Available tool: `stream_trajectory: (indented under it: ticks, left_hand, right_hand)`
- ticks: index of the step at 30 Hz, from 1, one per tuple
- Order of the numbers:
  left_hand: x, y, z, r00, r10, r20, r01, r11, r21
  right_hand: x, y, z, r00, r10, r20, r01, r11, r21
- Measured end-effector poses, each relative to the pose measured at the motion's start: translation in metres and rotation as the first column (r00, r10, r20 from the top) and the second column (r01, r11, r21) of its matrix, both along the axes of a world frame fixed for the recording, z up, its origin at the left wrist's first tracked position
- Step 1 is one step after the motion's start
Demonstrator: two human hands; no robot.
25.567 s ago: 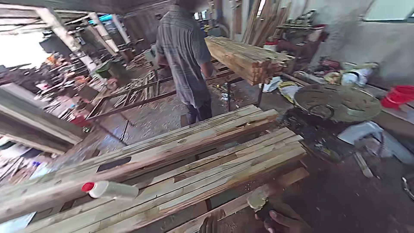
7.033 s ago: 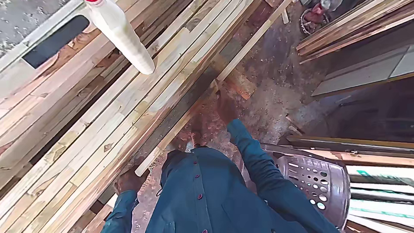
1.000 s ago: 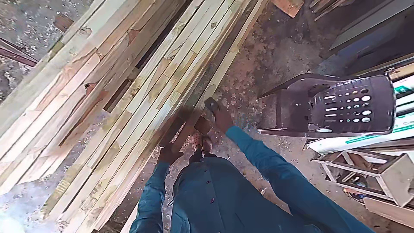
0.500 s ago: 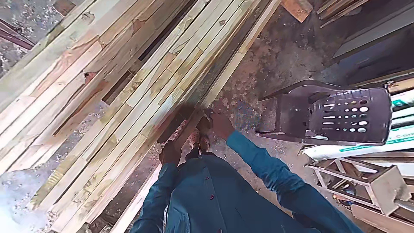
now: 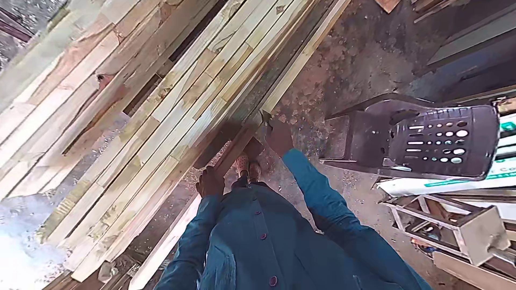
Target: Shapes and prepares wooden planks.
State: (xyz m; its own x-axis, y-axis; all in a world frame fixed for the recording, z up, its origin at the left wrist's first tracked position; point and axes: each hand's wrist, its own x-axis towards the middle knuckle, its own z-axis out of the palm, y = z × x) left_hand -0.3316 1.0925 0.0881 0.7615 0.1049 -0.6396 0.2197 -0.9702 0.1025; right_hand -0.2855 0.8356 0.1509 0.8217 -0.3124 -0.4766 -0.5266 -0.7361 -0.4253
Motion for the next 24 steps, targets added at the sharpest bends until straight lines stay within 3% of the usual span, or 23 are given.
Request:
stream_trajectory:
  ticks: [2, 6, 9, 12, 14, 16, 19, 21, 24]
  left_hand:
    - [0.004, -0.001, 0.001, 1.000, -0.003, 0.004, 0.003, 1.000, 0.014]
    - [0.000, -0.002, -0.005, 0.997, -0.049, 0.062, 0.042, 0.993, 0.114]
    - [0.002, 0.002, -0.022, 0.968, -0.203, 0.148, 0.170, 0.963, 0.210]
    - [0.030, 0.011, 0.001, 0.978, -0.200, -0.062, 0.203, 0.978, 0.043]
    - [0.045, 0.019, 0.012, 0.960, -0.223, -0.170, 0.212, 0.974, -0.077]
    - [0.056, 0.029, 0.008, 0.959, -0.213, -0.186, 0.177, 0.965, -0.192]
    - [0.052, 0.037, 0.002, 0.970, -0.183, -0.162, 0.134, 0.952, -0.275]
    - [0.047, 0.030, 0.008, 0.970, -0.193, -0.148, 0.156, 0.961, -0.230]
    - [0.044, 0.032, 0.003, 0.970, -0.193, -0.151, 0.159, 0.964, -0.212]
  right_hand:
    - [-0.005, 0.030, 0.006, 0.997, 0.036, -0.071, -0.031, 0.997, 0.071]
    - [-0.063, 0.109, 0.011, 0.930, 0.258, -0.263, -0.220, 0.962, 0.163]
    - [-0.075, 0.090, 0.006, 0.916, 0.307, -0.257, -0.252, 0.941, 0.226]
    - [-0.084, 0.041, 0.000, 0.980, 0.173, -0.095, -0.119, 0.902, 0.414]
    - [-0.093, 0.010, -0.006, 0.996, 0.002, -0.089, 0.052, 0.798, 0.600]
    - [-0.095, -0.012, -0.008, 0.984, -0.121, -0.131, 0.178, 0.673, 0.718]
    - [-0.093, -0.030, -0.015, 0.985, -0.168, -0.044, 0.139, 0.614, 0.777]
    - [-0.082, -0.032, -0.018, 0.986, -0.166, 0.028, 0.091, 0.666, 0.741]
    - [-0.043, -0.022, -0.025, 0.989, 0.015, 0.150, -0.078, 0.902, 0.424]
